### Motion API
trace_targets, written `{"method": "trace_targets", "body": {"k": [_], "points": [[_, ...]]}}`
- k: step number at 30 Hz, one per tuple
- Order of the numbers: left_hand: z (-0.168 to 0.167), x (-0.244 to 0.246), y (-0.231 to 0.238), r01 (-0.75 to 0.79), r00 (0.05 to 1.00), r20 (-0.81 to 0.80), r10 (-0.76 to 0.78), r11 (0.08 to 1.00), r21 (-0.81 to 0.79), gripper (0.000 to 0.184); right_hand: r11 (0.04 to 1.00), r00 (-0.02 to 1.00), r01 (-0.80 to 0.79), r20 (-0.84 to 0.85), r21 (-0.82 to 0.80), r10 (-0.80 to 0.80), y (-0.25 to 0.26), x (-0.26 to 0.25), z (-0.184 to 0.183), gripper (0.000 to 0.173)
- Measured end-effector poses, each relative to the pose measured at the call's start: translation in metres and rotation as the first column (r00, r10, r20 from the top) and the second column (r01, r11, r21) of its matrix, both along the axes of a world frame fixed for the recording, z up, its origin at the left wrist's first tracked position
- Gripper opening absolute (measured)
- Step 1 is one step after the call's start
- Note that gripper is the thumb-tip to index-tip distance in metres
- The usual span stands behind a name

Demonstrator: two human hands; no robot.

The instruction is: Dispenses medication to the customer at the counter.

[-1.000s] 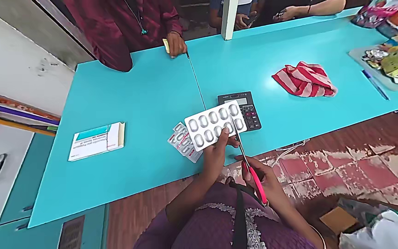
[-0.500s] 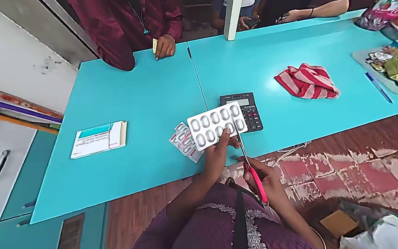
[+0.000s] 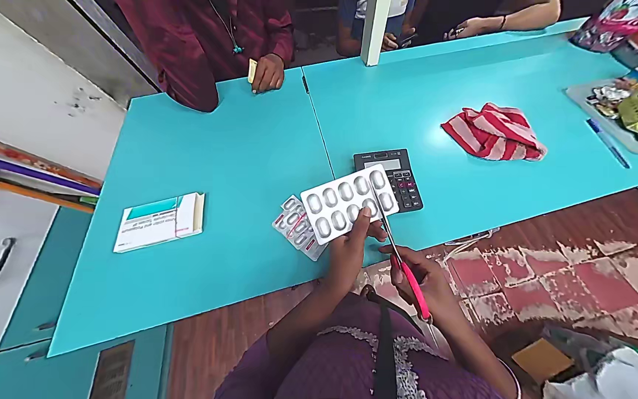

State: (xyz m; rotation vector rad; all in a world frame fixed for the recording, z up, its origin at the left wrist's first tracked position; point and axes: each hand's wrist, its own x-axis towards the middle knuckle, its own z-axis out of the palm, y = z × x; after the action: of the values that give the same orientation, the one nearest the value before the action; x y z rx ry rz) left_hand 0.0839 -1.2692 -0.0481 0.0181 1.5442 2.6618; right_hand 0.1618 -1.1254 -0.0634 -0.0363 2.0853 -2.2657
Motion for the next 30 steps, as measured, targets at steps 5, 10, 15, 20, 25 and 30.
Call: {"method": "trace_targets", "body": {"k": [5, 10, 15, 20, 25, 30], "points": [[-0.001, 0.0, 0.0, 0.004, 1.0, 0.023, -0.004, 1.0, 0.008, 0.013, 1.0, 1.0, 0.01, 0.001, 0.004, -0.01, -0.001, 0.0, 0.0, 0.043], [0.0, 0.001, 0.0, 0.006, 0.999, 0.039, -0.007, 1.0, 0.016, 0.014, 0.999, 1.0, 0.022, 0.017, 0.024, -0.022, 0.001, -0.001, -0.001, 0.043], [0.0, 0.004, 0.0, 0.034, 0.999, 0.035, -0.034, 0.999, 0.016, 0.014, 1.0, 0.999, 0.02, 0.04, 0.011, -0.021, 0.002, -0.006, 0.001, 0.049], [0.003, 0.011, 0.004, 0.064, 0.997, 0.041, -0.064, 0.998, 0.011, 0.014, 0.999, 0.999, 0.043, 0.015, 0.012, -0.043, 0.001, -0.013, 0.005, 0.045], [0.001, 0.011, 0.003, 0.074, 0.996, 0.049, -0.074, 0.997, -0.006, 0.015, 0.999, 0.999, 0.047, 0.019, 0.024, -0.048, 0.002, -0.012, 0.004, 0.041], [-0.002, 0.009, 0.005, 0.07, 0.994, 0.088, -0.07, 0.998, 0.005, 0.014, 0.992, 0.994, 0.099, 0.038, 0.079, -0.102, -0.001, -0.016, 0.0, 0.033]]}}
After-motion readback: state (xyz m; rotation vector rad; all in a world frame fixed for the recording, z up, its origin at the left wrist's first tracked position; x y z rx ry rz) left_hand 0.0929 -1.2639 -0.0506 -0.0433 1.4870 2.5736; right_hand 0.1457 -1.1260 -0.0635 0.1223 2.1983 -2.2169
